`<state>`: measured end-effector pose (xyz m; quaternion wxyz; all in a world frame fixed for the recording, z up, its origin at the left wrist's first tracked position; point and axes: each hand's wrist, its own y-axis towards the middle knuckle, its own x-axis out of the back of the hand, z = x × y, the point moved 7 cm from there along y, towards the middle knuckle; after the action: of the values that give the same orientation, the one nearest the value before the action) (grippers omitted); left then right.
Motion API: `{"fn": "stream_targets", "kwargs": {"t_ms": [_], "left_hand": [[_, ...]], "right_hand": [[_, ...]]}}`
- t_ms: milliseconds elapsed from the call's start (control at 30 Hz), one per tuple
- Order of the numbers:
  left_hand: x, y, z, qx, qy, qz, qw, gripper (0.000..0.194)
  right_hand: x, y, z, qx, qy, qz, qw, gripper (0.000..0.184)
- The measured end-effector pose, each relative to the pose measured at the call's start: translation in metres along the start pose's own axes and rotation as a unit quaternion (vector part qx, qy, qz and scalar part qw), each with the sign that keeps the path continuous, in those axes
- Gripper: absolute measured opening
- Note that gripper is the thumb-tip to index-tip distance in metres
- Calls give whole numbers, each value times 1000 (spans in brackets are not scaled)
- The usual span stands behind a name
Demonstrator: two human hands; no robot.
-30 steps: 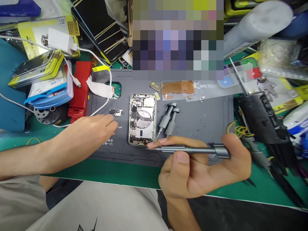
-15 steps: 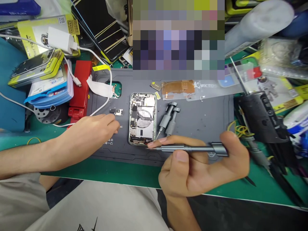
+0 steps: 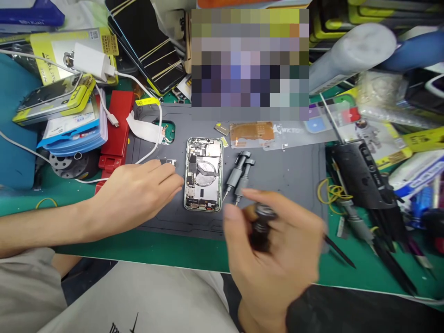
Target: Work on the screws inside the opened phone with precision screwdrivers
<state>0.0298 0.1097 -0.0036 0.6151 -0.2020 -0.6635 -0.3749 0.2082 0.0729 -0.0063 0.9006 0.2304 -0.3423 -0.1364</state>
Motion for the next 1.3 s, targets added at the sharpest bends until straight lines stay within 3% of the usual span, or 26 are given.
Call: {"fn": "stream_targets", "kwargs": {"t_ms": [67,133,333,500,900,1300], "left_hand": [[-4,1,1,8,0,-26,1000,20],[-9,1,-1,5,2,-49,999,18],[-15,-5,-14,-29,10,-105,994,7],[-11,-5,-9,-5,47,-141,989,4],[-17,-5,-7,-15,44,-125,991,6],[-20,-3,-7,-24,24,-107,994,9]], "right_hand": [[-15,-1,7,42,-83,79,993,17],[-27,-4,6,65,-119,111,984,10],[-46,-10,-11,39,-172,130,976,12],[-48,-9,-18,1,-155,143,978,12],[-51,-5,-27,-114,-118,208,964,17],[-53,-3,-29,-124,-105,221,962,18]]}}
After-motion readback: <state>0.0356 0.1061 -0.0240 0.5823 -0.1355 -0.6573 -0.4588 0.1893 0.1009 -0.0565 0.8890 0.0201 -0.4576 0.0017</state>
